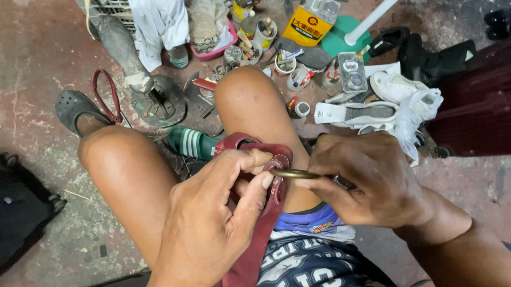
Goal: The person hammers a metal ring onto a red leather handbag, then attaches the bag's strap to the ring. The person uses a hammer and a metal ring to secure the strap to the bag.
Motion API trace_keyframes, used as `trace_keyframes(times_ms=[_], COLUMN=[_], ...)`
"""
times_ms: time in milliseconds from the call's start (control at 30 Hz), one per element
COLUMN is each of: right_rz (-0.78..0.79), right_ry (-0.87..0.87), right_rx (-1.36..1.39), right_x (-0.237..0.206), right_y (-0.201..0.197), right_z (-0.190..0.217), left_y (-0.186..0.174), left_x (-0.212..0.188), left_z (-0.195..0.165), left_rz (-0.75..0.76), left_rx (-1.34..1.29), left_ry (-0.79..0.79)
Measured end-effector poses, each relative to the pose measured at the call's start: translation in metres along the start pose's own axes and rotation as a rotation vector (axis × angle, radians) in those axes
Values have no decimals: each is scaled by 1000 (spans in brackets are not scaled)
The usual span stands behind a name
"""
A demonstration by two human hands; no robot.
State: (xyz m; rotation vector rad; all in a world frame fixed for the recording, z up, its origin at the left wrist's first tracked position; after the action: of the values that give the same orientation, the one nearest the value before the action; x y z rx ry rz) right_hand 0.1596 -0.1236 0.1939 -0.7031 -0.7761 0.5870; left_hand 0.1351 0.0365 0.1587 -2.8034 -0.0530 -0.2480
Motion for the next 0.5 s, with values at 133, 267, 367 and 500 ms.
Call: trace_keyframes(times_ms=[133, 267, 367, 500], right_rz=[-7, 57, 92, 87], right_ry=[14, 430, 350, 198], right_rx=[112, 604, 418, 143], right_x=[-10, -19, -13, -3], right_y=[5, 23, 14, -3], right_z=[-3, -40, -38, -24], left_y=[0, -5, -3, 1], left_x=[-1, -3, -4, -2], left_z=[-7, -12, -22, -22], left_rz=[12, -31, -31, -8], left_rx=[9, -17, 34, 38], left_ry=[68, 103, 215, 231])
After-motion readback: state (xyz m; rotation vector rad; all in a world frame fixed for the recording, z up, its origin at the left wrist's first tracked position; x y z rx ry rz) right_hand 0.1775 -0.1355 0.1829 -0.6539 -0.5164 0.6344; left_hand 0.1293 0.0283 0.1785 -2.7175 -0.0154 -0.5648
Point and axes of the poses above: each hand's wrist, its own x-axis towards the middle knuckle, its own y-axis out of the palm, z = x × y, the point moved 9 cm from there along x, towards the middle knuckle, and after that the axes turned 2 degrees about -z, right-handed, at the moved point
